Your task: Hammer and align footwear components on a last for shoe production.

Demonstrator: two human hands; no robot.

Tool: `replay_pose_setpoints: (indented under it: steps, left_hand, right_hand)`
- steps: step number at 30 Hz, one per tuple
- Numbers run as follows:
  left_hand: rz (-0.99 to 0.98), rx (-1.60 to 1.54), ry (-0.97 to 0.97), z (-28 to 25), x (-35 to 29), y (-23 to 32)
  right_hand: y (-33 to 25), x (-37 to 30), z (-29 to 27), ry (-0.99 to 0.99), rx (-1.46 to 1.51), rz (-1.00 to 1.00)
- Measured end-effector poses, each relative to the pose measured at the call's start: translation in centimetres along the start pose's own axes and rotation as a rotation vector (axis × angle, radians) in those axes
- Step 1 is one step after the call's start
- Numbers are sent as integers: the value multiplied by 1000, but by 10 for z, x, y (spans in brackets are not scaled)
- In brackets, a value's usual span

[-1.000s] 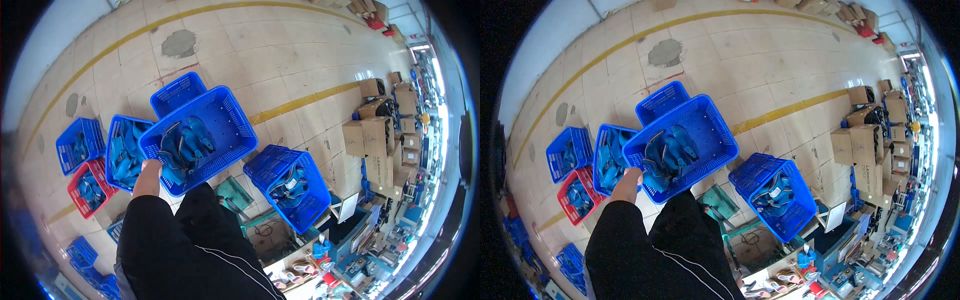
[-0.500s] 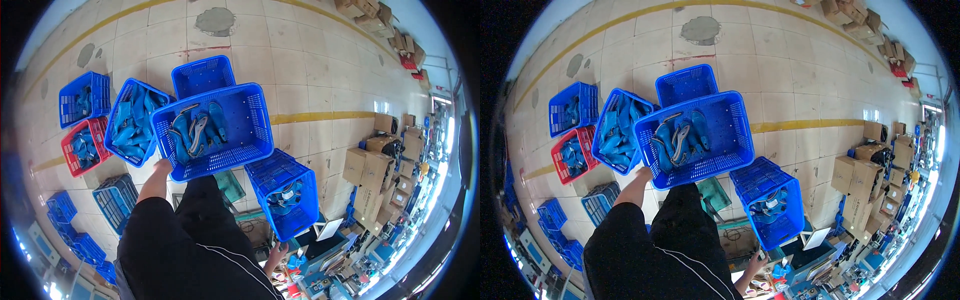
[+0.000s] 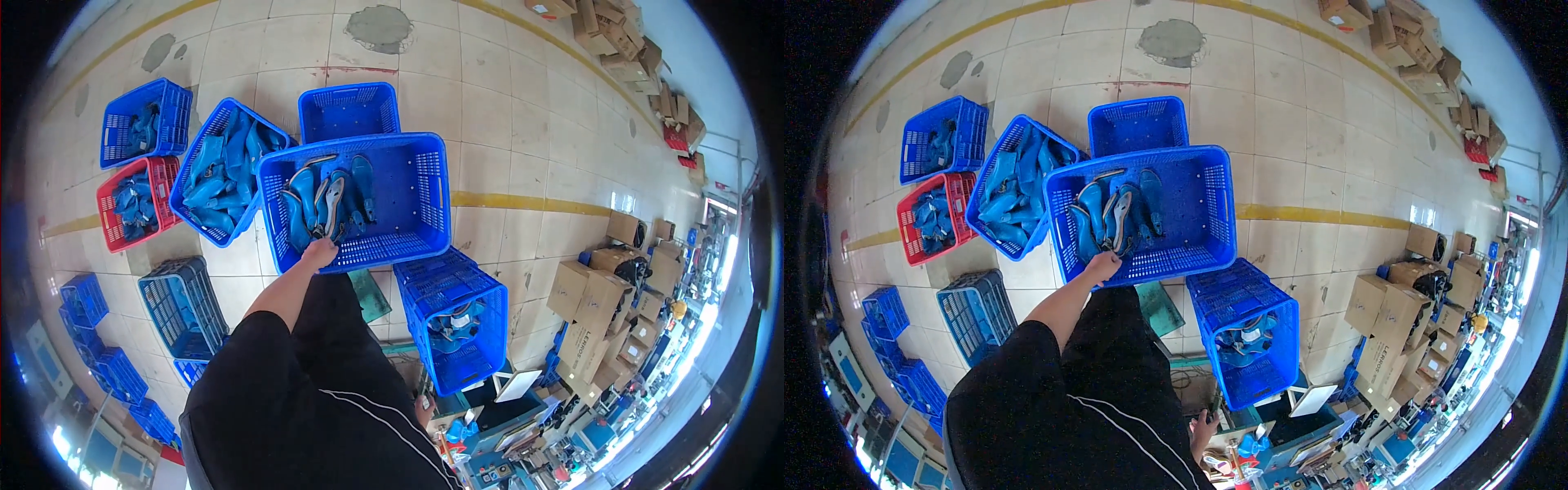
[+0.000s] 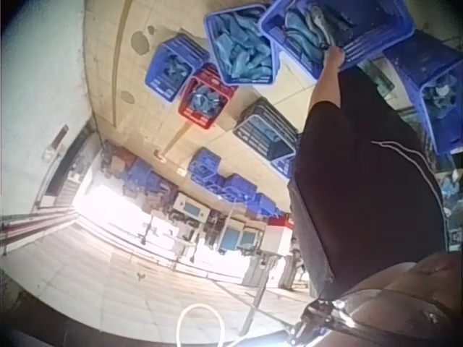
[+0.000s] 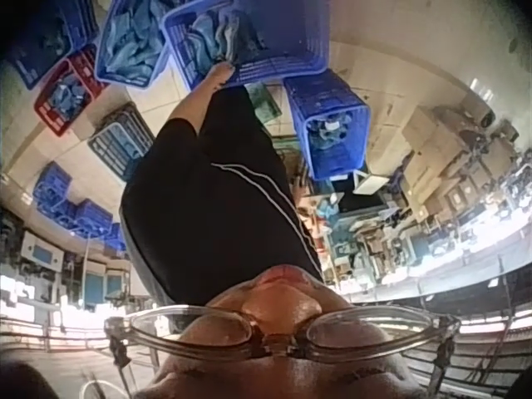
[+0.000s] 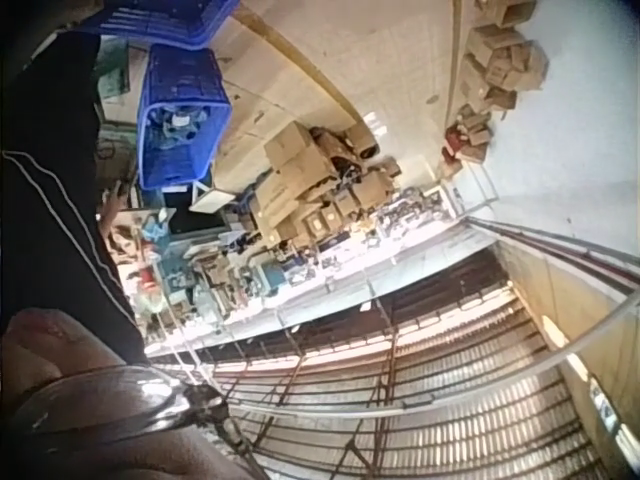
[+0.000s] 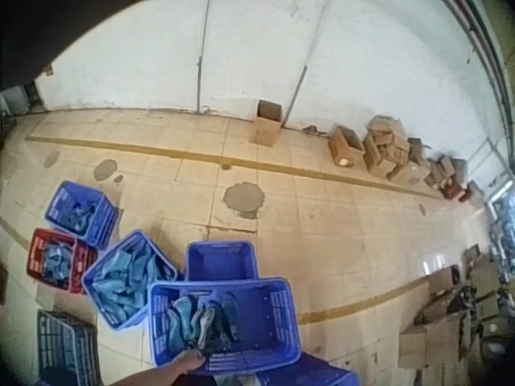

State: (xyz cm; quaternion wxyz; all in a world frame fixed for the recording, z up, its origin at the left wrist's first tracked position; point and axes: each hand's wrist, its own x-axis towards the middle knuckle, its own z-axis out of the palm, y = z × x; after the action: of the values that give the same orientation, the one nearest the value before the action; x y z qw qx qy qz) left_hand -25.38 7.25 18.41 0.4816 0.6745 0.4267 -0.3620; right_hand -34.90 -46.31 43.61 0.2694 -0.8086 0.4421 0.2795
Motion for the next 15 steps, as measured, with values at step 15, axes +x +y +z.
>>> replay_pose_setpoints:
  steps: [15]
  left_hand:
    - [-36,68,-38,3,-1,-30]
  right_hand:
    - [42,17,20,-263,395,36]
